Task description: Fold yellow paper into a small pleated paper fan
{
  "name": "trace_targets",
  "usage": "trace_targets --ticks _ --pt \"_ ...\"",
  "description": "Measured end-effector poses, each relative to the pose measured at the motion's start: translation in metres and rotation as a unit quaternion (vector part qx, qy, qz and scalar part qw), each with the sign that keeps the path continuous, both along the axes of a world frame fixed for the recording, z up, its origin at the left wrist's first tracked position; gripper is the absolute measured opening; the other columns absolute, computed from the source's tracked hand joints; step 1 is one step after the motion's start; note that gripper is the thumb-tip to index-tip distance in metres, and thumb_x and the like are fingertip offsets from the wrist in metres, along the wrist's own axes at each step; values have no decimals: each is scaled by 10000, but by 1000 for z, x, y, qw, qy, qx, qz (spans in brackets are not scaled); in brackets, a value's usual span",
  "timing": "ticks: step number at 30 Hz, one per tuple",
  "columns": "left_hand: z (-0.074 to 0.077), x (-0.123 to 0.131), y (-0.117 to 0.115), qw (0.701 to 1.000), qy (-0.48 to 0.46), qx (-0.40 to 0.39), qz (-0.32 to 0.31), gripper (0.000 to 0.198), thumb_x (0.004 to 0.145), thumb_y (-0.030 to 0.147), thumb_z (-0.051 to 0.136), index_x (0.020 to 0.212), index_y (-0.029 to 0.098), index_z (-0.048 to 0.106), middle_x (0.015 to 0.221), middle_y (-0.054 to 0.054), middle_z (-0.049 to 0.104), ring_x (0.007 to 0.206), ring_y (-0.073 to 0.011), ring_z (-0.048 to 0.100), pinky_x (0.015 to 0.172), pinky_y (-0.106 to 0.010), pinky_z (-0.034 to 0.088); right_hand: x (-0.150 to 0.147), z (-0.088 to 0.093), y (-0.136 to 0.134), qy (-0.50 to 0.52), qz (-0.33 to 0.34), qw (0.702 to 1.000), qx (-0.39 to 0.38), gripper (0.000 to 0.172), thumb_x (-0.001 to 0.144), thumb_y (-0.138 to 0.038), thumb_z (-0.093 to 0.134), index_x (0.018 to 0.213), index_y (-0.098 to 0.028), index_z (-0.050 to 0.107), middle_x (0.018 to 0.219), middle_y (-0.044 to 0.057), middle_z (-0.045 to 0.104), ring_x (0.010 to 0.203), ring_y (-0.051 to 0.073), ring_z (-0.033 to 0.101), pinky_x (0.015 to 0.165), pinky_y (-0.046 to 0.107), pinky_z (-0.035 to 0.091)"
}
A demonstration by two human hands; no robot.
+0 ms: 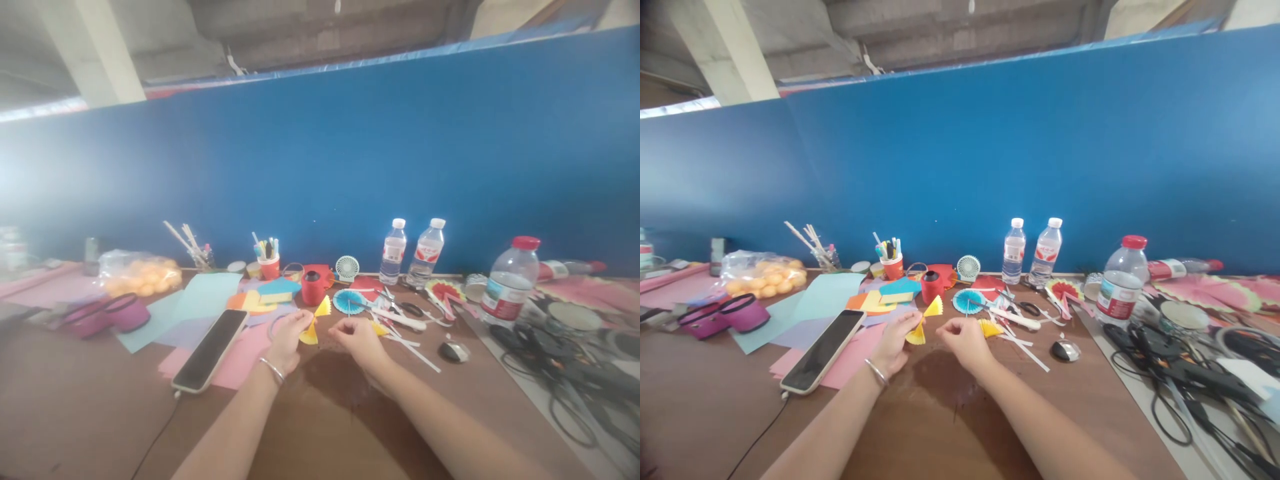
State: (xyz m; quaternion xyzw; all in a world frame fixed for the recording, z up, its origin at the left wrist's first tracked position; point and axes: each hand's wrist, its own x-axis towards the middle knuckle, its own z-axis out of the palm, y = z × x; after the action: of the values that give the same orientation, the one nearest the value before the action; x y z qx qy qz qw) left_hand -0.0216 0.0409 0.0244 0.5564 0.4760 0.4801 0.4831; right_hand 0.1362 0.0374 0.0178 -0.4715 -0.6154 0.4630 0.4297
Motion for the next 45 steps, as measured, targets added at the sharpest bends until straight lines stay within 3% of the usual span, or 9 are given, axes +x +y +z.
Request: trace_targets --ticks 7,11,16,21,24,29,35,38,45 --pt "16 -7 -9 966 47 -47 -250 227 585 319 660 582 104 586 551 -17 542 491 -89 444 469 -190 321 23 -1 12 2 166 975 -147 185 662 -301 516 540 -172 462 404 -105 229 349 42 178 339 183 154" --pt "17 -5 -15 917 196 -70 -340 136 597 255 631 617 121 648 534 0 567 487 -95 457 475 -196 312 27 0 13 -47 199 963 -173 176 627 -298 570 531 -159 520 371 -104 252 330 40 198 332 186 160" --pt "0 0 -9 934 303 -54 -184 92 556 197 573 503 139 620 433 33 509 464 -105 441 453 -211 267 8 4 4 -100 95 986 -97 153 621 -281 588 535 -157 567 432 -41 453 425 69 357 407 202 233" --pt "-8 -7 8 977 203 -22 -58 171 647 272 503 597 129 583 544 17 510 543 -106 440 496 -203 311 -10 6 -11 -117 -17 992 45 205 687 -323 526 586 -160 598 573 -1 574 549 112 465 493 217 296" --pt "-5 -12 11 992 122 -9 -5 244 717 359 459 712 135 555 639 0 520 580 -106 458 519 -202 344 -10 5 -10 -58 -8 998 9 182 661 -296 550 553 -152 578 536 -14 537 527 100 436 498 215 295" --pt "5 -12 1 998 47 -1 -48 331 729 468 461 706 149 544 661 -6 529 538 -86 453 502 -192 348 8 0 6 -12 71 991 -114 213 642 -359 562 591 -152 554 415 -83 298 378 53 226 376 199 183" --pt "10 -8 -13 935 195 -65 -289 143 517 266 684 534 133 637 498 -9 575 469 -114 480 481 -213 337 26 -4 15 -12 157 973 -168 179 596 -322 590 560 -147 574 372 -106 229 342 50 186 344 193 165" --pt "-1 -5 -9 928 306 -42 -210 59 549 199 608 509 164 635 485 12 562 473 -113 457 485 -217 299 16 -4 11 -19 101 986 -130 183 604 -313 597 542 -141 589 356 -86 311 359 51 232 377 201 189" --pt "-12 -7 12 978 206 -13 -15 290 725 403 417 677 156 560 635 -10 526 538 -115 446 442 -200 274 -7 -3 -5 -23 -6 1000 20 153 602 -242 581 487 -143 571 473 -31 496 512 94 412 504 214 294"
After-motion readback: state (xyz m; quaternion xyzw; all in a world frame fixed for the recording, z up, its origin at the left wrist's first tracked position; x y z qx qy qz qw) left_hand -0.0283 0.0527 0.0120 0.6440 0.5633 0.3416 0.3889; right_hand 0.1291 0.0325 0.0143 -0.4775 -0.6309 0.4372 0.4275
